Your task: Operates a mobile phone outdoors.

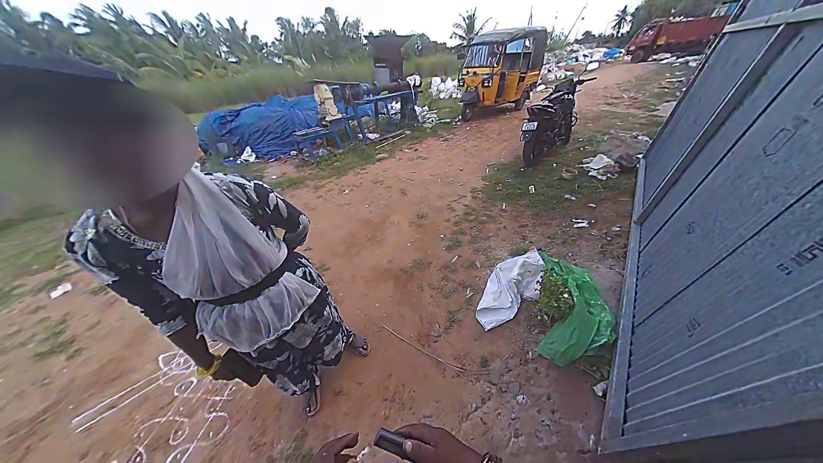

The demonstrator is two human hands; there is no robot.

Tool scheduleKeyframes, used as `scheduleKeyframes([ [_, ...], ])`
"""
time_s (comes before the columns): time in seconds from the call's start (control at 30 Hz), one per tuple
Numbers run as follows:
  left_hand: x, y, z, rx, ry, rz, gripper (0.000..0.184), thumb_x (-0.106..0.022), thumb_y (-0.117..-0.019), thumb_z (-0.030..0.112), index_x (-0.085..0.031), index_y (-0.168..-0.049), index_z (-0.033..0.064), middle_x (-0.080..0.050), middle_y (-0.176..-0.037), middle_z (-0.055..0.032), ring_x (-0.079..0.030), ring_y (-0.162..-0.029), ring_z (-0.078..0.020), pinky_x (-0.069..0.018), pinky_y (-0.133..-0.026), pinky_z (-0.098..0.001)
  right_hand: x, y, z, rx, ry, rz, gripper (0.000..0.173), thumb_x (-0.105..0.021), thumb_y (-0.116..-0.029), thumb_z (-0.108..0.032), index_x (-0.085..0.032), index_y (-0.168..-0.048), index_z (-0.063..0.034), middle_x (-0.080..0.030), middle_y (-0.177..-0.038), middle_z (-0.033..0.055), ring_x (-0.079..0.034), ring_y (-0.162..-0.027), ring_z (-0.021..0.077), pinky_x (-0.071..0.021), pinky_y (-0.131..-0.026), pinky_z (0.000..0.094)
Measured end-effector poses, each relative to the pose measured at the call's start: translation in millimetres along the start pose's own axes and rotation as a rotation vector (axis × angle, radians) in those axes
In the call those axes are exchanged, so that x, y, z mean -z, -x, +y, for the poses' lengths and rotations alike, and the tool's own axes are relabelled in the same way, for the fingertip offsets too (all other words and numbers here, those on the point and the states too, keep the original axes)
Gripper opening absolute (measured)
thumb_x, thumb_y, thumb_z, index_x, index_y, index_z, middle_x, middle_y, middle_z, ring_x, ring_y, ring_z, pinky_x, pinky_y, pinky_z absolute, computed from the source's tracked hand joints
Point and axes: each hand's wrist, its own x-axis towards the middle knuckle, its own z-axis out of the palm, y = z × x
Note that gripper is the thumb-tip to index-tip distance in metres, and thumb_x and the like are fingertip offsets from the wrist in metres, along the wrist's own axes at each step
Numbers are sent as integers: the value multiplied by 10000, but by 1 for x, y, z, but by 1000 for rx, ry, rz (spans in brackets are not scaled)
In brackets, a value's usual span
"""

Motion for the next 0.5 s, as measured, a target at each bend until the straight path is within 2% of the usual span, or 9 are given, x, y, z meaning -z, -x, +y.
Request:
scheduleKeyframes([
  [0.1,-4,1,4,21,51,12,553,-527,-989,206,-462,-1404,-154,-526,-1377,-364,-635,-1141,-404,-529,-957,-488,-3,3,-18,154,86,13,418,-471,-1083,-197,-595,-1400,46,-601,-1362,287,-612,-1201,333,-461,-1050,470],
  [0.23,-7,3,12,96,135,-67,598,-558,-988,238,-423,-1461,-102,-561,-1383,-288,-645,-1133,-340,-524,-962,-464,-11,1,-26,325,276,-43,416,-481,-1074,-181,-611,-1355,98,-660,-1222,318,-664,-1062,371,-511,-967,481],
  [0.3,-6,3,10,129,169,-150,556,-551,-1007,232,-447,-1449,-90,-601,-1341,-259,-651,-1126,-302,-507,-993,-447,-14,-1,-22,365,310,-65,403,-505,-1074,-182,-627,-1324,110,-674,-1196,320,-679,-1054,381,-523,-973,484],
  [0.37,-5,3,7,163,159,-208,502,-547,-1034,260,-507,-1414,-66,-651,-1275,-239,-651,-1124,-277,-484,-1014,-442,-14,0,-22,327,306,-83,402,-517,-1070,-182,-623,-1341,95,-665,-1206,299,-666,-1059,342,-521,-977,449],
  [0.43,-4,4,10,206,118,-224,451,-547,-1046,273,-568,-1368,-42,-678,-1196,-235,-660,-1061,-277,-493,-975,-451,-12,0,-24,321,324,-94,392,-525,-1063,-167,-629,-1336,94,-669,-1200,294,-670,-1061,334,-526,-976,440],
  [0.5,-4,4,13,239,93,-243,438,-541,-1051,273,-581,-1361,-34,-677,-1185,-249,-662,-1070,-307,-490,-986,-478,-11,0,-25,318,330,-103,386,-527,-1062,-162,-632,-1330,95,-667,-1204,293,-667,-1075,335,-524,-984,442],
])
